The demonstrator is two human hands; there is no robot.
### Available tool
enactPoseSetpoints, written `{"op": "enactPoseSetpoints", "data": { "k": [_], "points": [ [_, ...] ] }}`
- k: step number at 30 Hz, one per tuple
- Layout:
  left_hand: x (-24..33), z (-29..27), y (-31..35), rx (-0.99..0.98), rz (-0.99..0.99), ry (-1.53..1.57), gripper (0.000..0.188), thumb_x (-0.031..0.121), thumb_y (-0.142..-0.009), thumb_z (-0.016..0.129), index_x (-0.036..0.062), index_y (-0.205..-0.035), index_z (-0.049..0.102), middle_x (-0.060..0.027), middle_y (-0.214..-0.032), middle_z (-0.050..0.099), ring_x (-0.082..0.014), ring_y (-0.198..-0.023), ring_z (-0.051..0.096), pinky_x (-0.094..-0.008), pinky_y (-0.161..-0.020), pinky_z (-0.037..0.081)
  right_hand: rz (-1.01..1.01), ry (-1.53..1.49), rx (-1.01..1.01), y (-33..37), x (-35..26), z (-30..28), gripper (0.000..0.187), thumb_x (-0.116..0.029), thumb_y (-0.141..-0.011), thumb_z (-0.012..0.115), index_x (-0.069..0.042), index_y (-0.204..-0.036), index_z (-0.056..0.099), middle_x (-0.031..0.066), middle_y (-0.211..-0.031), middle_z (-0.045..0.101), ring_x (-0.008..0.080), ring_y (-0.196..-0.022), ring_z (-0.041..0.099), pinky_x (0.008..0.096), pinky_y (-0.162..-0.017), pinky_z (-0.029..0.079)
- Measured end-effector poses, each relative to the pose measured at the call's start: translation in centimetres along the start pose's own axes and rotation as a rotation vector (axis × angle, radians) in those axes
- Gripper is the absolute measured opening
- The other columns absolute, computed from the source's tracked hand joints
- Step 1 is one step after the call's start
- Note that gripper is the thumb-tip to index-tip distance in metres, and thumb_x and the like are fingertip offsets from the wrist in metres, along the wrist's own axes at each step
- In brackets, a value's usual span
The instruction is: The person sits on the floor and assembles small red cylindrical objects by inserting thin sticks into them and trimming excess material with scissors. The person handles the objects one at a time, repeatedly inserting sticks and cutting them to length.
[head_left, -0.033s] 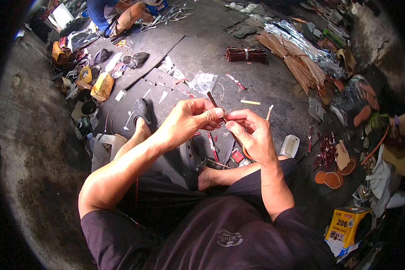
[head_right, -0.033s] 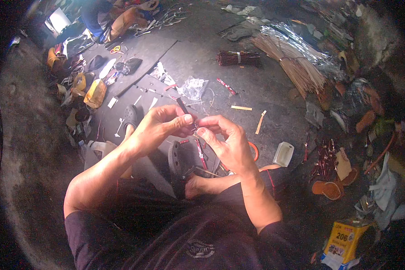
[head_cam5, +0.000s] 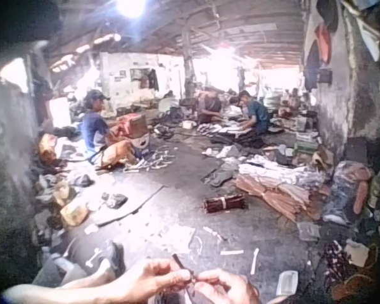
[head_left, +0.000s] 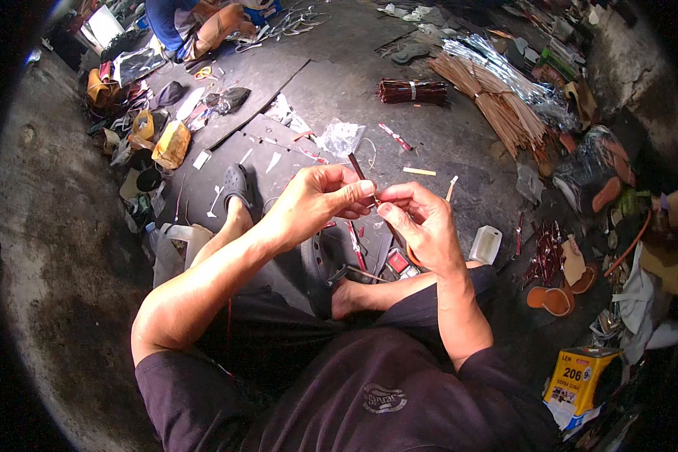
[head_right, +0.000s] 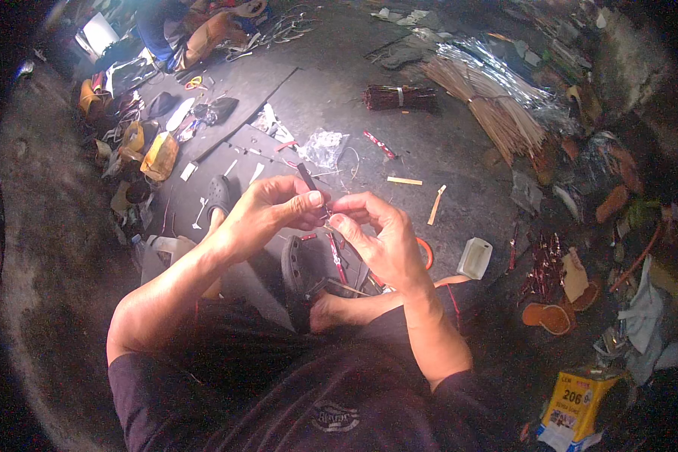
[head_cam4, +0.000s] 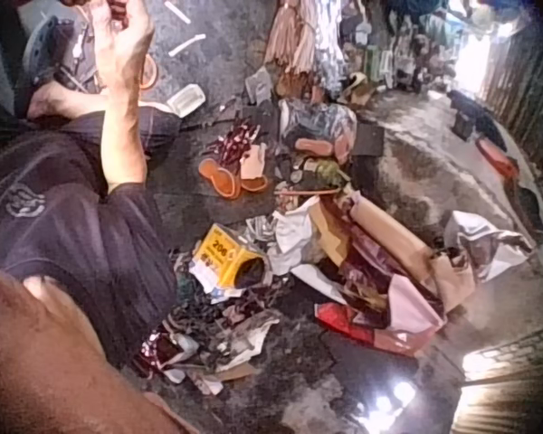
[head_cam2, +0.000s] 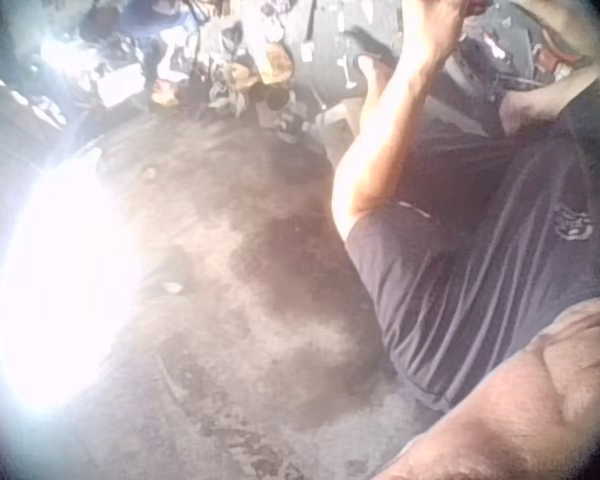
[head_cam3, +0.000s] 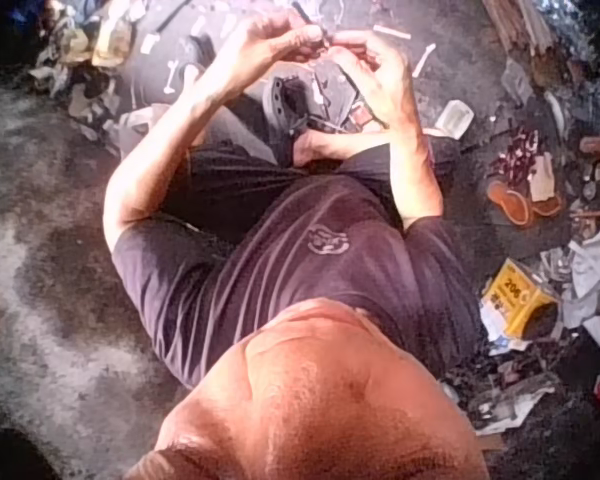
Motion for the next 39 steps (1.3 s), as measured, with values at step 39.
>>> {"op": "enactPoseSetpoints", "data": {
  "k": [39],
  "points": [
    [0.7,-0.6,-0.3,0.020,0.166,0.047,0.027,0.024,-0.099,0.060,-0.0006,-0.109,0.061,-0.0092,-0.105,0.066,-0.0158,-0.098,0.064,-0.0318,-0.089,0.054,-0.167,0.108,0.237,0.1,-1.4,2.0,0.024,-0.012,-0.089,0.072,0.001,-0.104,0.059,0.0130,-0.096,0.068,0.0197,-0.088,0.068,0.0325,-0.077,0.054]
  ]
}}
Point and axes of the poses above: each hand's wrist, its own y-axis away from the middle knuckle, its own z-axis out of the palm, x = y × z, the point moved 8 cm from there along -y, towards the middle knuckle
